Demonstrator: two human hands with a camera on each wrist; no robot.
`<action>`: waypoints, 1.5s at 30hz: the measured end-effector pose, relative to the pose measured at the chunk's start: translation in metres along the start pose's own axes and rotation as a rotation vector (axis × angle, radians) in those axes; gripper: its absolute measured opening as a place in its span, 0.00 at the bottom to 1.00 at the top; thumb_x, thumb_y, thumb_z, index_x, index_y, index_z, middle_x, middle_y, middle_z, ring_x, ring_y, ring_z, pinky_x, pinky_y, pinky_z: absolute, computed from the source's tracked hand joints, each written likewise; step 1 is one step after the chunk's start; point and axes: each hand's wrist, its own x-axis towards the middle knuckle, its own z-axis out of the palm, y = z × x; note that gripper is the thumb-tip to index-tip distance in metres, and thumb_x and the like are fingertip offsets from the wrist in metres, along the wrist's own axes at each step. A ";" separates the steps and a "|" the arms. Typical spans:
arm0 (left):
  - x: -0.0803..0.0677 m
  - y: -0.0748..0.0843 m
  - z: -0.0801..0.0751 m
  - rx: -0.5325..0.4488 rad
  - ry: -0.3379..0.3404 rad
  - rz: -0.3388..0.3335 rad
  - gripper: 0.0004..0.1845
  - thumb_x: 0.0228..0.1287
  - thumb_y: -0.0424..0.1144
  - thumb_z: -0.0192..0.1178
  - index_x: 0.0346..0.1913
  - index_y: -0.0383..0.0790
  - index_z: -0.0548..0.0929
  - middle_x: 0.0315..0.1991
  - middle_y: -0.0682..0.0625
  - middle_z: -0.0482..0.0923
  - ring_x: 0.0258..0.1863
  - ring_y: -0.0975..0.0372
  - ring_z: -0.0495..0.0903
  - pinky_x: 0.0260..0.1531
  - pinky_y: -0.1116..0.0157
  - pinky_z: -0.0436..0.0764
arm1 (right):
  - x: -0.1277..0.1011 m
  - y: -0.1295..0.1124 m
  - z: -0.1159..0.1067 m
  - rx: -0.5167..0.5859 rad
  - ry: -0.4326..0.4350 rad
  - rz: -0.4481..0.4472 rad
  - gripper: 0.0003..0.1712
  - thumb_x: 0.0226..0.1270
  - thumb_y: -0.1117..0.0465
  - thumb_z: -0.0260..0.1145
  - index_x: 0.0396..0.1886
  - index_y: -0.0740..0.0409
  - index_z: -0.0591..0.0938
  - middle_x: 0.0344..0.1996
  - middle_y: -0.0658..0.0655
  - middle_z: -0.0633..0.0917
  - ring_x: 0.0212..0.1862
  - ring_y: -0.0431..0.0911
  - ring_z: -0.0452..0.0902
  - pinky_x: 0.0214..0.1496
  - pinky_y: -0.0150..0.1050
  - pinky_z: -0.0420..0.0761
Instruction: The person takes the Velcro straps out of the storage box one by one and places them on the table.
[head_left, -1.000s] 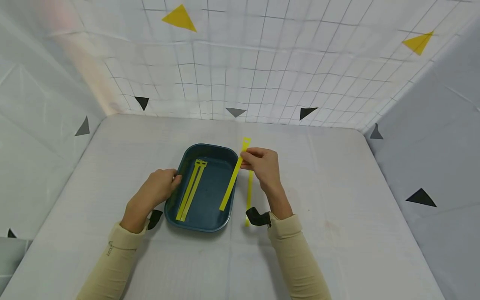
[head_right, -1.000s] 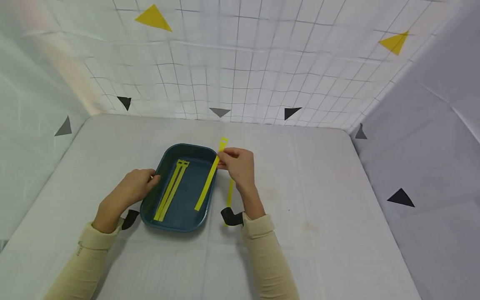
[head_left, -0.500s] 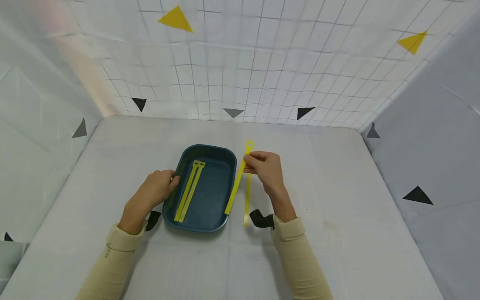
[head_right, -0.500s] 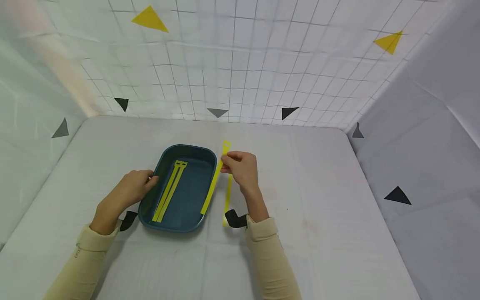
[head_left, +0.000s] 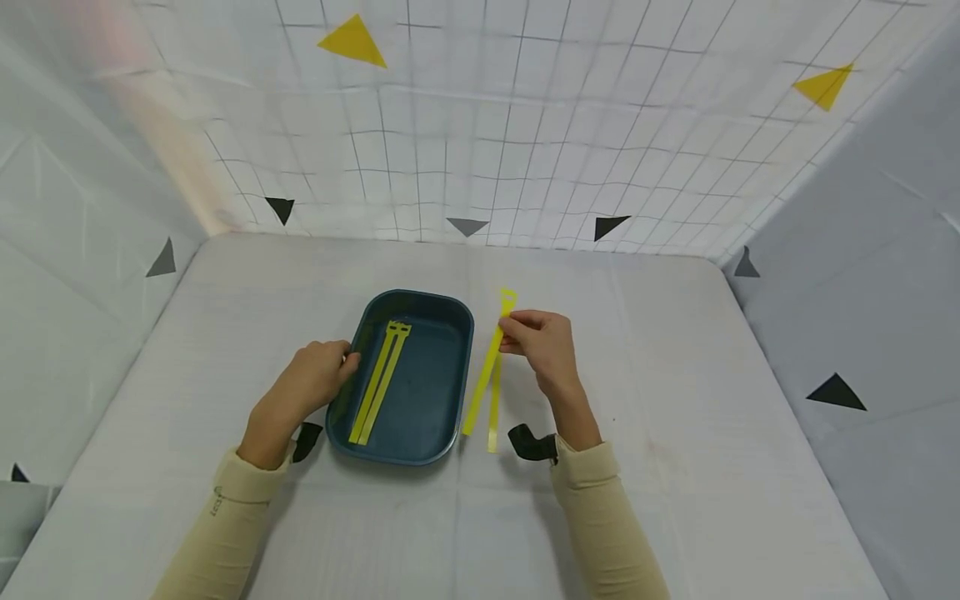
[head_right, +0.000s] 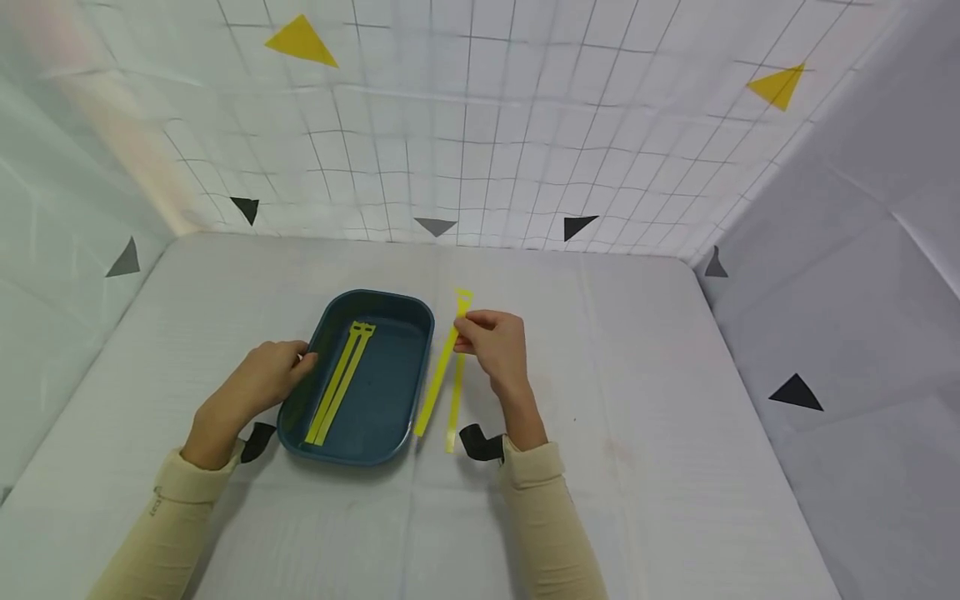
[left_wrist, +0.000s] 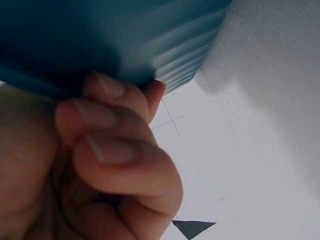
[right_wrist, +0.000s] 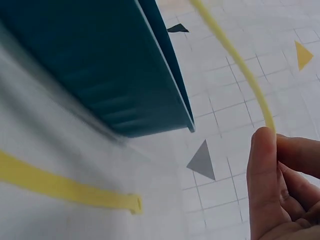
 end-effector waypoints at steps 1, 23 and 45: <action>0.000 0.000 0.000 0.002 0.001 0.001 0.14 0.77 0.36 0.50 0.31 0.34 0.75 0.20 0.47 0.71 0.20 0.57 0.71 0.23 0.61 0.71 | 0.000 0.001 -0.002 0.002 0.003 0.004 0.14 0.65 0.69 0.69 0.46 0.77 0.82 0.36 0.70 0.85 0.25 0.44 0.84 0.35 0.36 0.84; 0.000 0.000 0.000 0.017 0.004 0.010 0.14 0.77 0.37 0.50 0.30 0.35 0.75 0.20 0.47 0.70 0.21 0.57 0.70 0.24 0.60 0.71 | 0.000 0.026 -0.024 -0.044 0.021 0.072 0.15 0.66 0.69 0.67 0.47 0.79 0.81 0.34 0.65 0.85 0.25 0.44 0.83 0.34 0.39 0.84; 0.002 0.000 -0.001 0.024 0.001 -0.009 0.15 0.77 0.37 0.50 0.29 0.36 0.74 0.20 0.47 0.70 0.21 0.56 0.70 0.25 0.60 0.70 | 0.007 0.044 -0.037 -0.151 0.004 0.164 0.14 0.67 0.69 0.66 0.49 0.76 0.81 0.38 0.67 0.85 0.27 0.44 0.82 0.34 0.37 0.84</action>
